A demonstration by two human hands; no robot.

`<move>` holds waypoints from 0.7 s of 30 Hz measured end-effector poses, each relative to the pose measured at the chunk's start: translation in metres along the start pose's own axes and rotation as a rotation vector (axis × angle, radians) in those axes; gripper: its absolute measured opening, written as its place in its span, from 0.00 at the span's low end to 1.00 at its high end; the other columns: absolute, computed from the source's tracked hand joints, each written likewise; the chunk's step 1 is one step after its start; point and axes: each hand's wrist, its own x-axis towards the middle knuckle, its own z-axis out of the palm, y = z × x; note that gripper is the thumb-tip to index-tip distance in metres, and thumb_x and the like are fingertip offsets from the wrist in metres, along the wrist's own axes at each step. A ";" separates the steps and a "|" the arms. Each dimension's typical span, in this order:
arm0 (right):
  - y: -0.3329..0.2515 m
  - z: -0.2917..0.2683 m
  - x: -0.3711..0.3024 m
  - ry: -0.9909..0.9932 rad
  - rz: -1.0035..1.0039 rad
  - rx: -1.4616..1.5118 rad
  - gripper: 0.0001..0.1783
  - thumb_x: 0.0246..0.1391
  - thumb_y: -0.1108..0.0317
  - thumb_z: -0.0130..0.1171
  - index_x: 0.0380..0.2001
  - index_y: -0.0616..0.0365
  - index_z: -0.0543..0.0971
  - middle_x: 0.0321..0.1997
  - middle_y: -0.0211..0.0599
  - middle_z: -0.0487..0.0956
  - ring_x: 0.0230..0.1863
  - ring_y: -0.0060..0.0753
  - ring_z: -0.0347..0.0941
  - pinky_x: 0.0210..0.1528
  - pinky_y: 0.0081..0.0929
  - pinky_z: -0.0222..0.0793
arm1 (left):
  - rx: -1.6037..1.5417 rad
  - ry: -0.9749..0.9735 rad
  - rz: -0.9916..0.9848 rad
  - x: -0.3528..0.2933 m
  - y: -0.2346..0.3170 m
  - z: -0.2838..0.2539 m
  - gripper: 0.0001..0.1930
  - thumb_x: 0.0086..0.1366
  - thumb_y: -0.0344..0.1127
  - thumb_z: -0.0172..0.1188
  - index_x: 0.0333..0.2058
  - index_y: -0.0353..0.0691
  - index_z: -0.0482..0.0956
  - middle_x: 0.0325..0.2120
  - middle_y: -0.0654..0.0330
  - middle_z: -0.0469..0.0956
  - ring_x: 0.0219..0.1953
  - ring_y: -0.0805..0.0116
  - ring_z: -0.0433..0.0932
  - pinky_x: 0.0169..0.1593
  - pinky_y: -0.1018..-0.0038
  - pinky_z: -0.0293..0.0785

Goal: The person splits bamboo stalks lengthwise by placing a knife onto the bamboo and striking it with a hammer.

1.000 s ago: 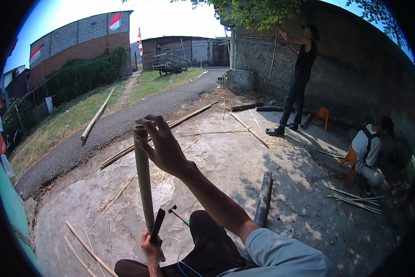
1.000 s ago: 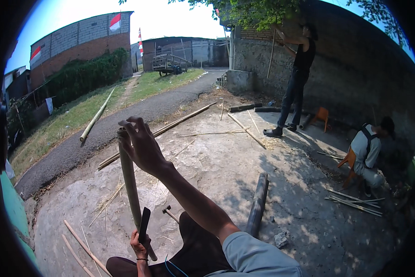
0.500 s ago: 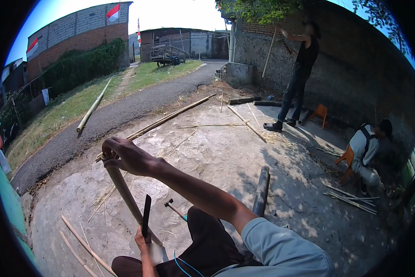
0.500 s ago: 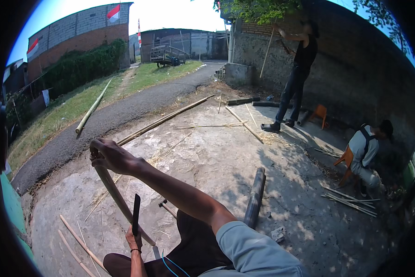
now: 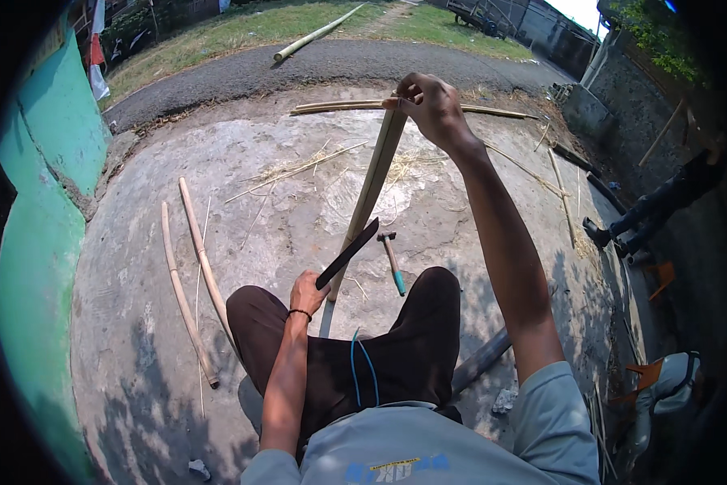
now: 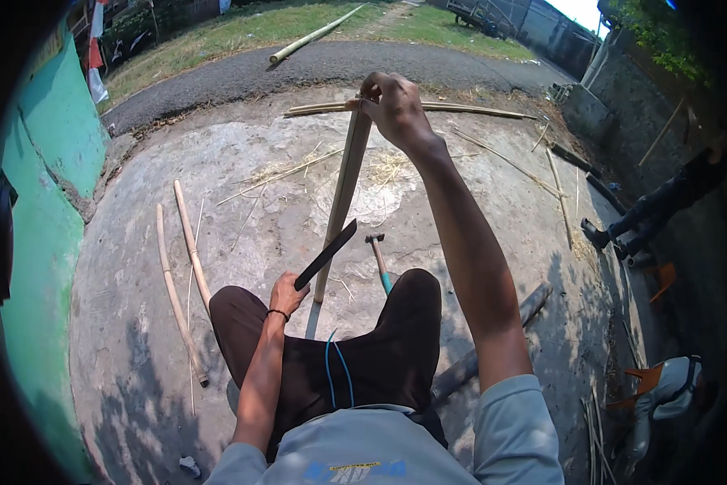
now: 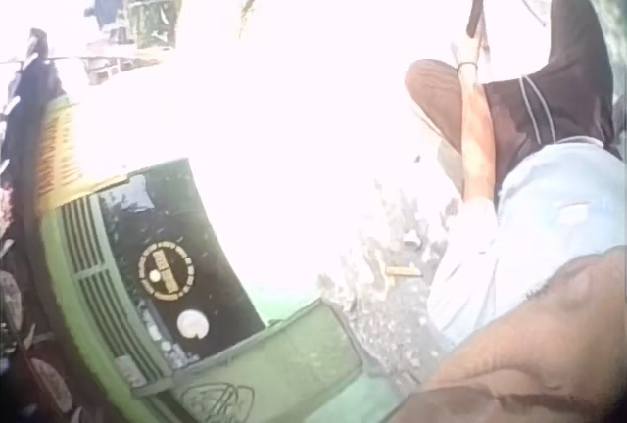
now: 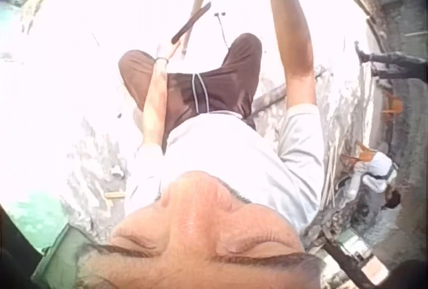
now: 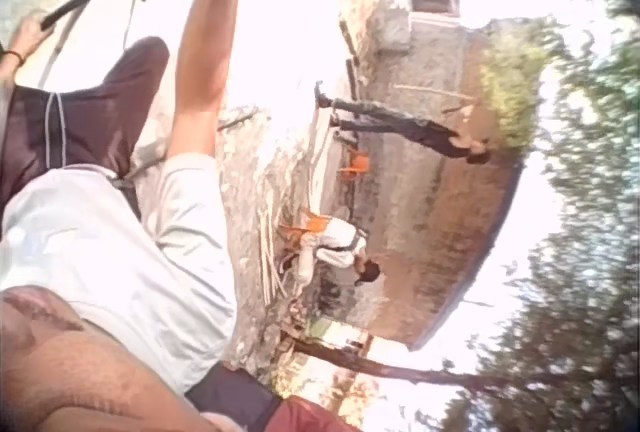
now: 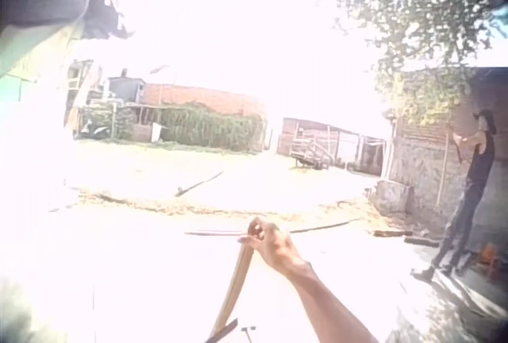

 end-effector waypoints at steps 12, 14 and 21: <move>0.031 -0.019 0.015 -0.268 0.083 -0.031 0.18 0.63 0.61 0.60 0.55 0.49 0.81 0.45 0.40 0.84 0.48 0.33 0.80 0.53 0.30 0.75 | -0.248 0.268 -0.029 0.001 0.028 -0.029 0.14 0.61 0.39 0.67 0.27 0.32 0.78 0.21 0.54 0.72 0.22 0.56 0.75 0.29 0.65 0.70; 0.025 -0.021 0.008 -0.304 0.218 0.038 0.20 0.64 0.63 0.60 0.58 0.46 0.80 0.46 0.42 0.85 0.47 0.30 0.79 0.51 0.26 0.74 | -0.301 0.295 -0.117 -0.004 0.028 -0.034 0.15 0.62 0.41 0.66 0.27 0.33 0.78 0.21 0.53 0.71 0.24 0.55 0.75 0.30 0.64 0.70; -0.022 -0.041 -0.027 -0.410 0.155 -0.145 0.20 0.66 0.63 0.58 0.61 0.46 0.77 0.44 0.41 0.80 0.44 0.30 0.75 0.49 0.28 0.71 | -0.307 0.282 -0.028 -0.028 0.054 -0.067 0.22 0.66 0.50 0.63 0.27 0.32 0.77 0.23 0.50 0.71 0.26 0.51 0.75 0.31 0.61 0.69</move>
